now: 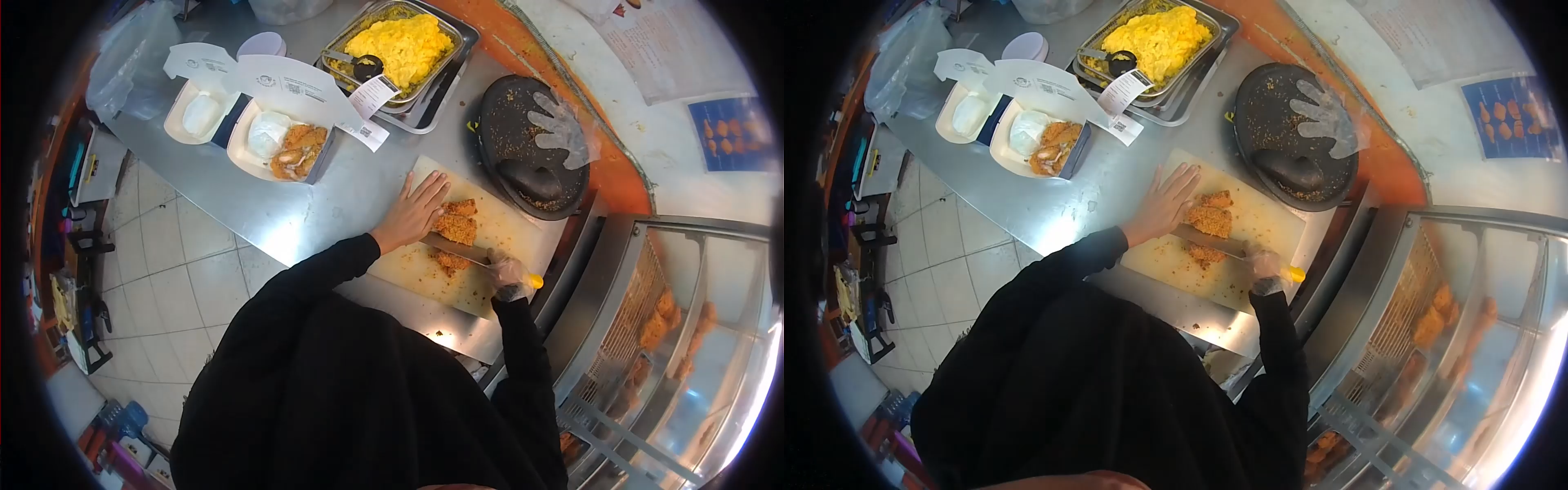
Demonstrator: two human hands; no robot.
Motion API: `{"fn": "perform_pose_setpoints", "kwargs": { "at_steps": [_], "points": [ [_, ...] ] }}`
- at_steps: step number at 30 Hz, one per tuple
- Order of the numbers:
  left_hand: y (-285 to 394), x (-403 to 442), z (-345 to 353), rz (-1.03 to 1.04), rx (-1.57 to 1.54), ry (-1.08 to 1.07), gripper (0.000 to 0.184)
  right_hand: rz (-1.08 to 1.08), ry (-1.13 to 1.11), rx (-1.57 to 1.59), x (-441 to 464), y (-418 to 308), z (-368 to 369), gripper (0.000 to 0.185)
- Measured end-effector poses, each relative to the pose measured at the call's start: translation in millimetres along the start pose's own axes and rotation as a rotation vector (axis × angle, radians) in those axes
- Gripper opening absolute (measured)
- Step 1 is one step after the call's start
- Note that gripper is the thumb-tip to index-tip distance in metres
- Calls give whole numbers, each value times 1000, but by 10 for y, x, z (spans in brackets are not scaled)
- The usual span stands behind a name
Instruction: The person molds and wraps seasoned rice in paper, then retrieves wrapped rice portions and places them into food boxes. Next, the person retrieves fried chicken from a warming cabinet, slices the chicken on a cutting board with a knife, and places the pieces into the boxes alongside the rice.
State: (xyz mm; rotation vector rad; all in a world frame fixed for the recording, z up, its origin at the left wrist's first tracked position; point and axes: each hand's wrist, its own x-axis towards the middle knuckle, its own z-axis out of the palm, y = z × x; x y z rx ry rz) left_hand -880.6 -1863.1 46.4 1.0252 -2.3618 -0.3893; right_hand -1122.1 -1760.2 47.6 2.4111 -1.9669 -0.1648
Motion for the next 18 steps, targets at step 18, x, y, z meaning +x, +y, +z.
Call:
{"fn": "perform_pose_setpoints", "kwargs": {
  "at_steps": [18],
  "points": [
    [94,-78,-41,-73,-22,13,43,33,-271,152,-81,17,-88,13]
  ]
}}
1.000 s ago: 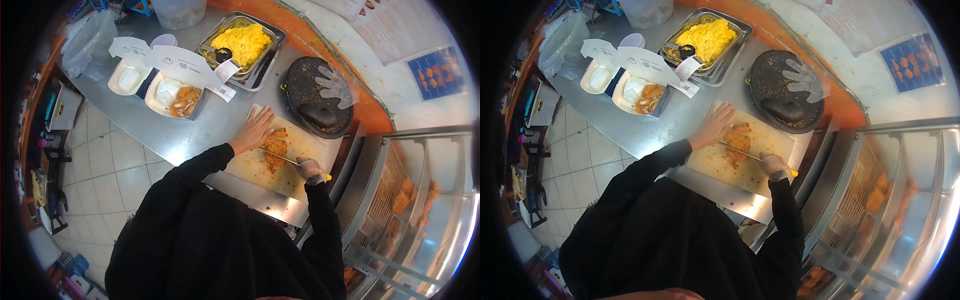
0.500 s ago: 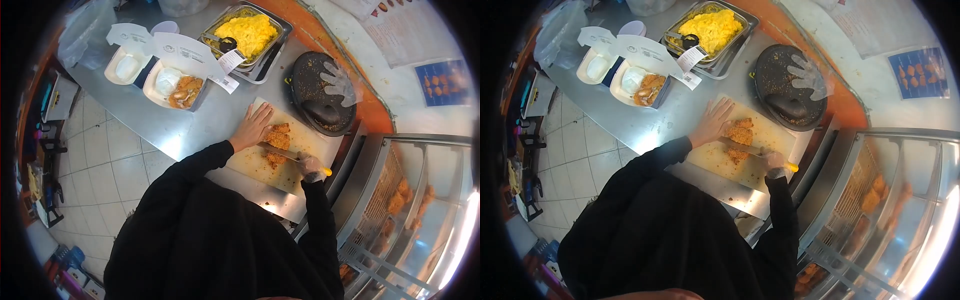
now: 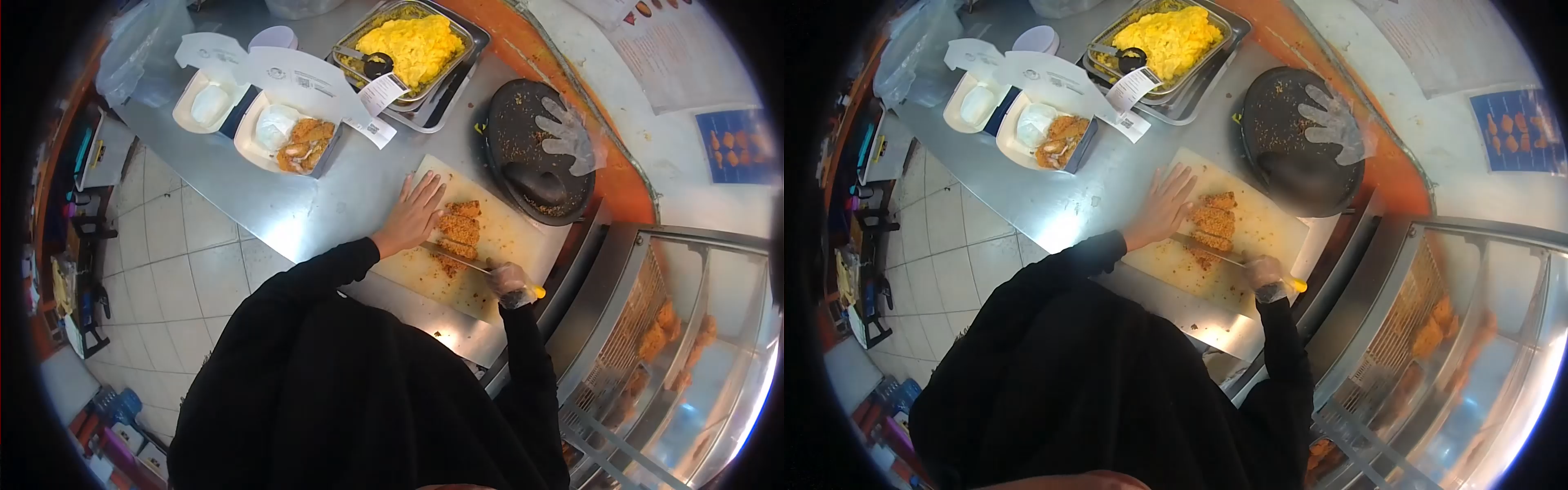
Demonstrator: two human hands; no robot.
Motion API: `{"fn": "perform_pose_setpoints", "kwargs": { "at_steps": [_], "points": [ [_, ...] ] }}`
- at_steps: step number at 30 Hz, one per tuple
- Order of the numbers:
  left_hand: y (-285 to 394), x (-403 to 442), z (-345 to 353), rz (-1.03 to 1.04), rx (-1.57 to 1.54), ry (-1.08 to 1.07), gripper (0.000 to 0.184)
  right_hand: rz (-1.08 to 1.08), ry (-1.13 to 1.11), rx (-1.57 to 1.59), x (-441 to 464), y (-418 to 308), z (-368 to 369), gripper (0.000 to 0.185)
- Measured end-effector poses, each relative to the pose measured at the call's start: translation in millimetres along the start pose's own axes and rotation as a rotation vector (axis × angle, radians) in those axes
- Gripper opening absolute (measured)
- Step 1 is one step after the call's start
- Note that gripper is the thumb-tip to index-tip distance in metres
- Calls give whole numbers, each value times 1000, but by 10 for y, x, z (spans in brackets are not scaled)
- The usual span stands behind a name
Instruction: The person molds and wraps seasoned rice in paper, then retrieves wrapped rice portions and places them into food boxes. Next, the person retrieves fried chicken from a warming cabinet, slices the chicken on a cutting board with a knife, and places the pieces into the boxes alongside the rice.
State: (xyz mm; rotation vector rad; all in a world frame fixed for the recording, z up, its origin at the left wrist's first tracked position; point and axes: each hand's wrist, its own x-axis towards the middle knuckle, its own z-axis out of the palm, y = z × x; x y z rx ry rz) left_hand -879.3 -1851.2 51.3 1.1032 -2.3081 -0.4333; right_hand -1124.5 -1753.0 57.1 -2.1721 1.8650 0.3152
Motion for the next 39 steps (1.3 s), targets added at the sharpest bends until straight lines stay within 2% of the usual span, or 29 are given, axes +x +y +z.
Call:
{"fn": "perform_pose_setpoints", "kwargs": {
  "at_steps": [1,5,8,10,11,13,14,22,24,28,30,35,37,38,39],
  "points": [
    [4,-11,-5,22,11,-8,42,-109,170,-15,11,-41,-62,12],
    [48,-128,7,35,43,-23,41,-63,208,46,-55,-86,-13,12],
    [53,-109,14,71,18,37,41,-54,305,-136,-67,-90,18,14],
    [19,-67,-2,88,22,48,40,-72,242,93,-101,-198,-277,16],
    [34,-14,-74,96,29,52,40,-72,252,84,-130,-236,-382,16],
    [100,-19,-199,112,16,61,40,-25,89,-9,-236,-318,-505,16],
    [137,-50,-263,124,3,57,39,-46,105,14,-291,-348,-523,17],
    [157,-9,-149,115,9,24,39,71,67,256,-321,-209,-113,13],
    [166,75,-166,120,6,19,38,12,57,175,-303,-245,-175,13],
    [93,136,-84,140,-1,-1,37,-37,65,204,-243,-122,36,15],
    [28,166,-50,151,11,-11,37,-2,-38,69,-194,-103,44,18],
    [-5,186,-19,180,46,-12,38,43,3,188,-207,-134,46,21],
    [-5,150,-1,197,36,18,38,126,-24,133,-205,-106,153,22],
    [-7,128,4,203,22,20,38,167,-51,-61,-249,-367,-149,19],
    [-12,124,-12,211,21,37,38,171,-38,-74,-253,-379,-98,19]
  ]
}}
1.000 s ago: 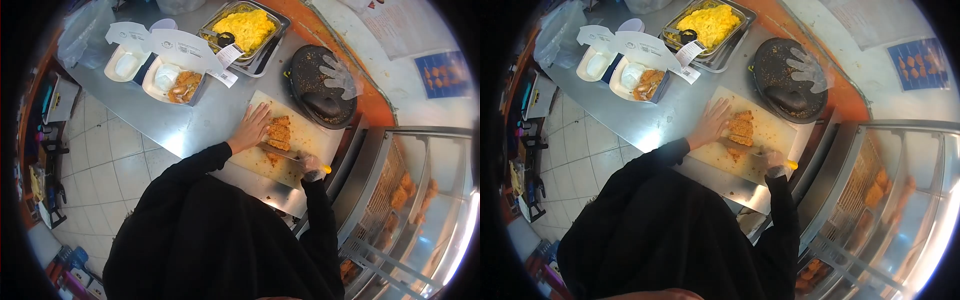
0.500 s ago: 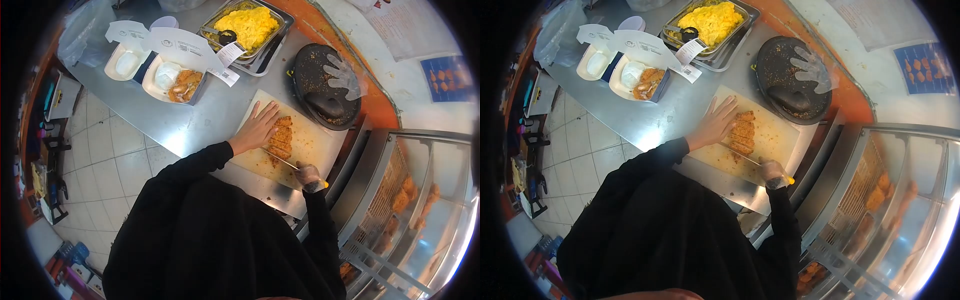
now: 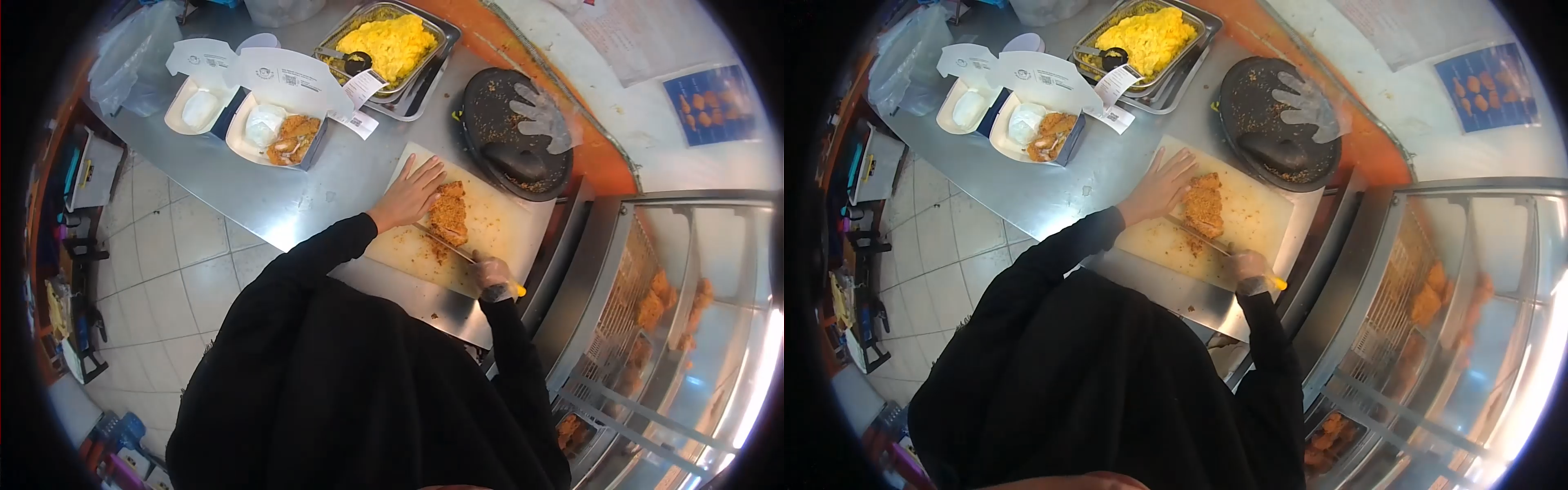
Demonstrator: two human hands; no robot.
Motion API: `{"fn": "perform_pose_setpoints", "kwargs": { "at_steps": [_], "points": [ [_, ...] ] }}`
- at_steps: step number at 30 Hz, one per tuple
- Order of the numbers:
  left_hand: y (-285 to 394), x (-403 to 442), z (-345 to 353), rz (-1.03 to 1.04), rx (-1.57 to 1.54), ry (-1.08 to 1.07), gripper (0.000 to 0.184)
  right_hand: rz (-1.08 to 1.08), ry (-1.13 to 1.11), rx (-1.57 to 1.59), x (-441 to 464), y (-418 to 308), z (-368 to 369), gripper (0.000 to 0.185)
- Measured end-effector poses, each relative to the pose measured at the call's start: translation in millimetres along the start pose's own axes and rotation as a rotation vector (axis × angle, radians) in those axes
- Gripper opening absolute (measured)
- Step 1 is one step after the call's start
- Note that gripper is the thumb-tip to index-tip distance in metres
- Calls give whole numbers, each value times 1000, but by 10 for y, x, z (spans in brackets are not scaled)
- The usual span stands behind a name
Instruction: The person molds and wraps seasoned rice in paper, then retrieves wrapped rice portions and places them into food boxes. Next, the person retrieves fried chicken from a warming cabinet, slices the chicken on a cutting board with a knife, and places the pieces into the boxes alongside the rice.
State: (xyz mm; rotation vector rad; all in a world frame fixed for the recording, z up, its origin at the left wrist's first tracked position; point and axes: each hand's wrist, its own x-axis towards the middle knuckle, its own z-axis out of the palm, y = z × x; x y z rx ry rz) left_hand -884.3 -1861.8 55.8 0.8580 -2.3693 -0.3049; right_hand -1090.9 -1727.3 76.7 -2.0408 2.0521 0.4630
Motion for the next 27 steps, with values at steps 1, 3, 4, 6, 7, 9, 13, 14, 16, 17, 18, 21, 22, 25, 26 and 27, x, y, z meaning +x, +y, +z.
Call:
{"fn": "perform_pose_setpoints", "kwargs": {
  "at_steps": [1,3,4,6,7,9,13,14,16,17,18,21,22,25,26,27],
  "points": [
    [2,-11,-8,31,-6,2,37,-28,57,-63,-4,21,127,18],
    [-13,-108,41,70,-9,19,36,-45,96,-110,-46,-19,124,16],
    [-55,-185,124,79,-51,-7,35,-43,110,-121,-74,-51,42,16],
    [-90,-183,154,101,-84,-21,35,50,76,35,-153,-200,-321,18],
    [-108,-152,139,82,-95,17,35,54,89,33,-135,-192,-352,18],
    [-128,-158,212,55,-102,61,35,65,-31,177,-105,-165,-390,23],
    [-136,-116,210,-28,-39,-13,36,-49,-124,163,6,-59,-337,28],
    [-105,-121,187,-70,-89,-63,36,-42,-115,247,23,-28,-256,29],
    [-97,-119,152,-72,-62,-69,37,-52,-100,328,101,16,-138,29],
    [-118,-115,122,-67,-45,-90,38,-83,-42,239,134,-3,-108,28],
    [-136,-123,101,-64,-37,-96,38,-106,10,155,138,-15,-57,27],
    [-110,-247,144,-65,-84,-11,36,-56,69,6,92,-80,28,27],
    [-100,-299,152,-18,-40,-29,35,-48,70,10,54,-75,142,27],
    [-101,-295,184,60,28,1,34,-34,395,109,70,-33,233,24],
    [-91,-305,202,80,38,24,34,-24,299,114,9,-76,60,21],
    [-12,-276,97,79,38,23,34,-13,197,121,-63,-107,-44,19]
  ]
}}
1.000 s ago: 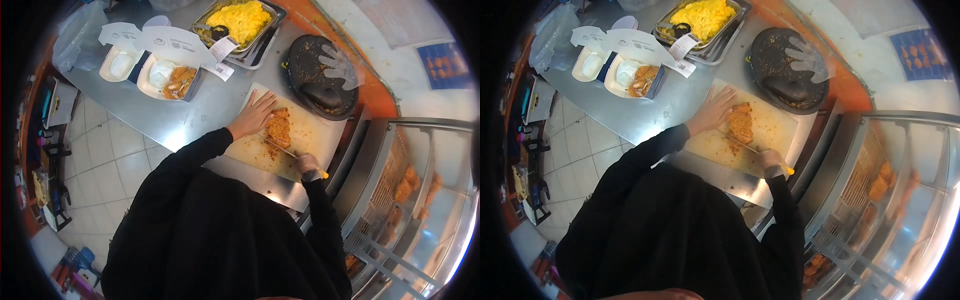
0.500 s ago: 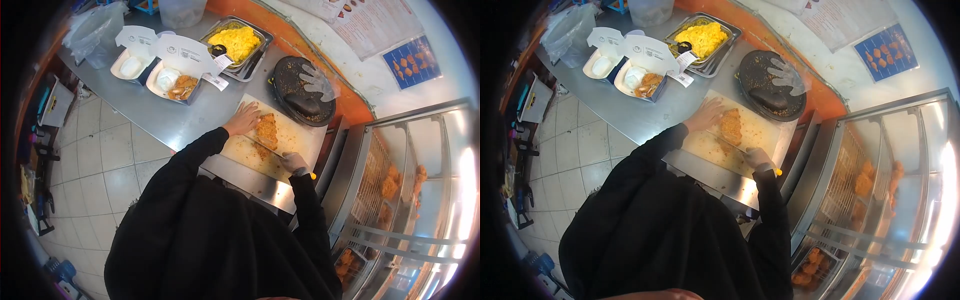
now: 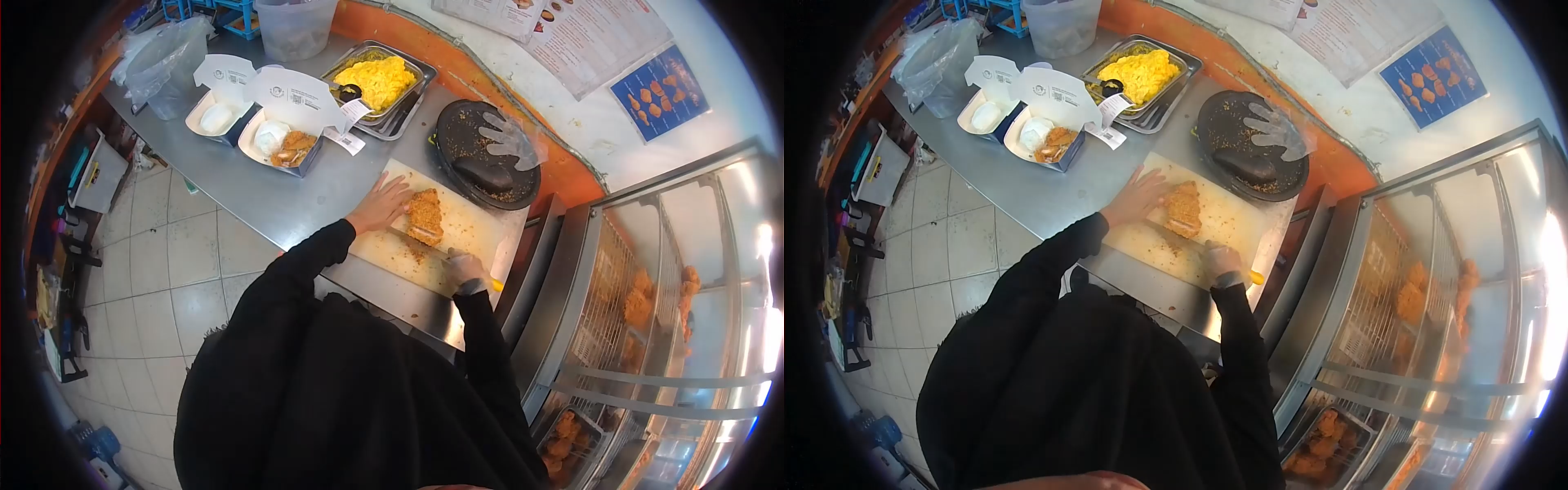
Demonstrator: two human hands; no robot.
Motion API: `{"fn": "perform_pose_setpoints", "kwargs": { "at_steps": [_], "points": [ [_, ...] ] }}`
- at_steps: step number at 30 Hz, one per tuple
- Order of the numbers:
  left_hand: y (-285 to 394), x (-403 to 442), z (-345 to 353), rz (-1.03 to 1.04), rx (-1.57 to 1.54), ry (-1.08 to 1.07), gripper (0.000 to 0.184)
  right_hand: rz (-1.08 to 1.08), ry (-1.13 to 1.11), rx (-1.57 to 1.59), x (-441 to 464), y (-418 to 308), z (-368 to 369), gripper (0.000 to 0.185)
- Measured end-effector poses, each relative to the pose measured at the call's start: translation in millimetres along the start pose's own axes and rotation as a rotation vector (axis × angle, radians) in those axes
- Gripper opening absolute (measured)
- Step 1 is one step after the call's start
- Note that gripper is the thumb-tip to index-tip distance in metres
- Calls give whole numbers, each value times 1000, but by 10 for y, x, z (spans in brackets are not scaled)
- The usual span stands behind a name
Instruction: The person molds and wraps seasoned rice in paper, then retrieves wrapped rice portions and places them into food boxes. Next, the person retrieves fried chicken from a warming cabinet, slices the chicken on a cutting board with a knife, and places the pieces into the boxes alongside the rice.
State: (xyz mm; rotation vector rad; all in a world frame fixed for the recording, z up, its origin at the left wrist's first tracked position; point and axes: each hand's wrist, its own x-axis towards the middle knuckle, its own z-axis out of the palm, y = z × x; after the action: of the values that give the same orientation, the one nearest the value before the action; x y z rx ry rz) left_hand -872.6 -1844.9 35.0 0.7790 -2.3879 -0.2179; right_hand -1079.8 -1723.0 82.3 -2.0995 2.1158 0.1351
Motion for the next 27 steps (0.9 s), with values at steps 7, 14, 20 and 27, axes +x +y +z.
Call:
{"fn": "perform_pose_setpoints", "kwargs": {
  "at_steps": [7,14,20,27],
  "points": [
    [318,160,-962,-117,-11,451,29,167,79,52,-159,305,-263,34],
    [263,-991,-934,-542,-135,452,22,334,124,-56,27,226,-95,59],
    [318,-1588,-1014,-886,-210,623,24,-47,-130,-351,277,-440,-469,102],
    [310,-1571,-1027,-903,-163,643,25,-324,-266,-379,888,-632,-683,105]
  ]
}}
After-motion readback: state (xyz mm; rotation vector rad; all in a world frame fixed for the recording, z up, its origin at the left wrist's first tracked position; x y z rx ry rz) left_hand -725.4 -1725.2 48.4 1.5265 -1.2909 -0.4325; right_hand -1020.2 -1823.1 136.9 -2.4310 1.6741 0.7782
